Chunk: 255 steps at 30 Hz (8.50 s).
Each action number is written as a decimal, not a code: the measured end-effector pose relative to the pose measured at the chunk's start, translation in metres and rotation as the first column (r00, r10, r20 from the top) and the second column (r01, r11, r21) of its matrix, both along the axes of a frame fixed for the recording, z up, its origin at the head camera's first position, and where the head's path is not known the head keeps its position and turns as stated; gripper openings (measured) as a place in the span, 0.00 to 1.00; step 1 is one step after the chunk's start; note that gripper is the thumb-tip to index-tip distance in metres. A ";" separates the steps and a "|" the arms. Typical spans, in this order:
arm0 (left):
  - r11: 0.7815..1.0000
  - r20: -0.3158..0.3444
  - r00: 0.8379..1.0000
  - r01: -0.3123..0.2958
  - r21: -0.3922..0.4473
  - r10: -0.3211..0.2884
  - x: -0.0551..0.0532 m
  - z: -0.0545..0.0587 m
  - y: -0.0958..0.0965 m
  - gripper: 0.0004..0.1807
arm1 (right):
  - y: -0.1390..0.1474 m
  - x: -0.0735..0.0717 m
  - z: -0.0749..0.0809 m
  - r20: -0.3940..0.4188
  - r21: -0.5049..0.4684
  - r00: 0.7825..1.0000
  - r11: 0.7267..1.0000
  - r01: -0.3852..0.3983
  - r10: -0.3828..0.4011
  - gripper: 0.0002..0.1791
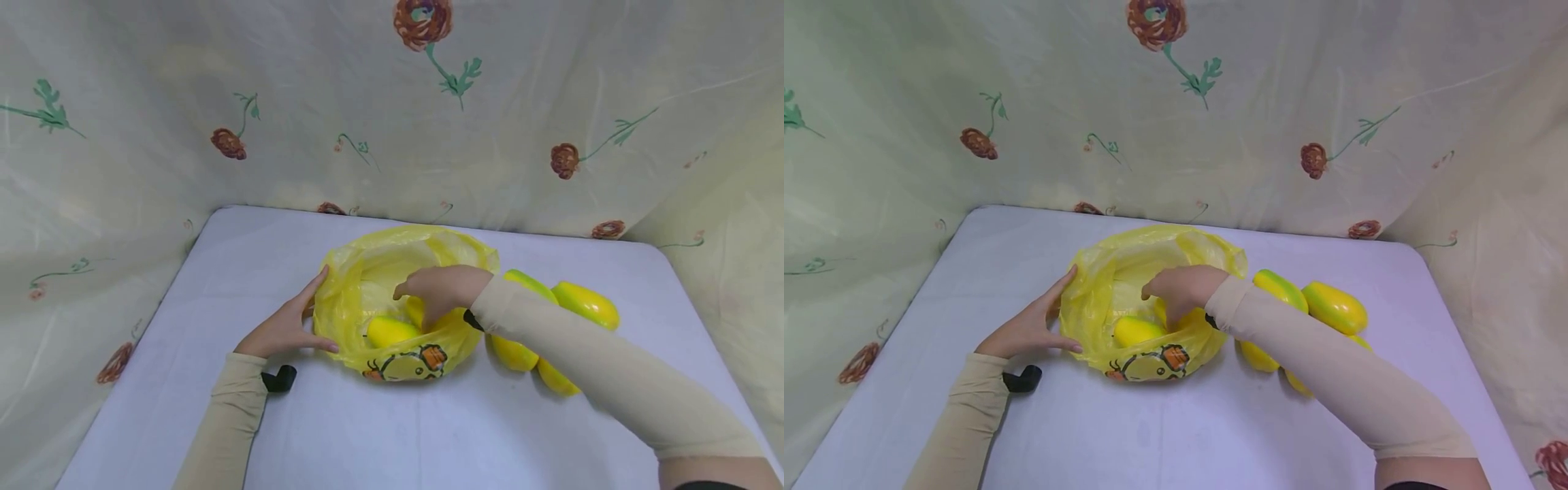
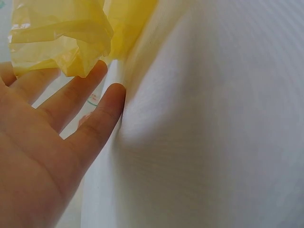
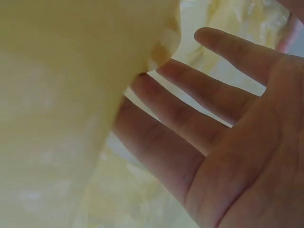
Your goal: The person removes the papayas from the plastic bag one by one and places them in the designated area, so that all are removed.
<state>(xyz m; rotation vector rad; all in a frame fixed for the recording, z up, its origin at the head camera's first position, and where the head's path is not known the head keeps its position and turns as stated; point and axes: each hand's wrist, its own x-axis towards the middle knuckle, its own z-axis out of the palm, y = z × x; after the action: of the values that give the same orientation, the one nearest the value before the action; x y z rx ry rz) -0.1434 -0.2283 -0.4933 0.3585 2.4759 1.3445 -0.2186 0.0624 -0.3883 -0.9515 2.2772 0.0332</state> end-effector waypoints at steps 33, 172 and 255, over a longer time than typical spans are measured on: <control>1.000 -0.003 1.000 0.006 0.019 -0.006 -0.001 -0.002 0.000 0.76 | -0.009 -0.012 -0.007 -0.058 0.076 0.998 0.997 0.010 -0.006 0.43; 0.999 -0.001 1.000 -0.011 -0.034 0.011 0.003 0.001 0.001 0.77 | 0.291 0.063 -0.030 0.074 -0.798 0.631 0.334 0.501 -0.772 0.51; 1.000 0.002 1.000 -0.008 -0.029 0.009 0.002 -0.001 0.000 0.76 | 0.377 0.077 -0.083 0.197 -0.494 0.490 0.345 0.798 -0.849 0.47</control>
<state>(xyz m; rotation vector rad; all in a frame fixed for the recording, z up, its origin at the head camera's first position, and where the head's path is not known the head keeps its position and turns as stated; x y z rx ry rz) -0.1415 -0.2281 -0.4938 0.3400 2.4947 1.3104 -0.1412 0.4390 -0.4709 0.1459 2.6492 -1.0890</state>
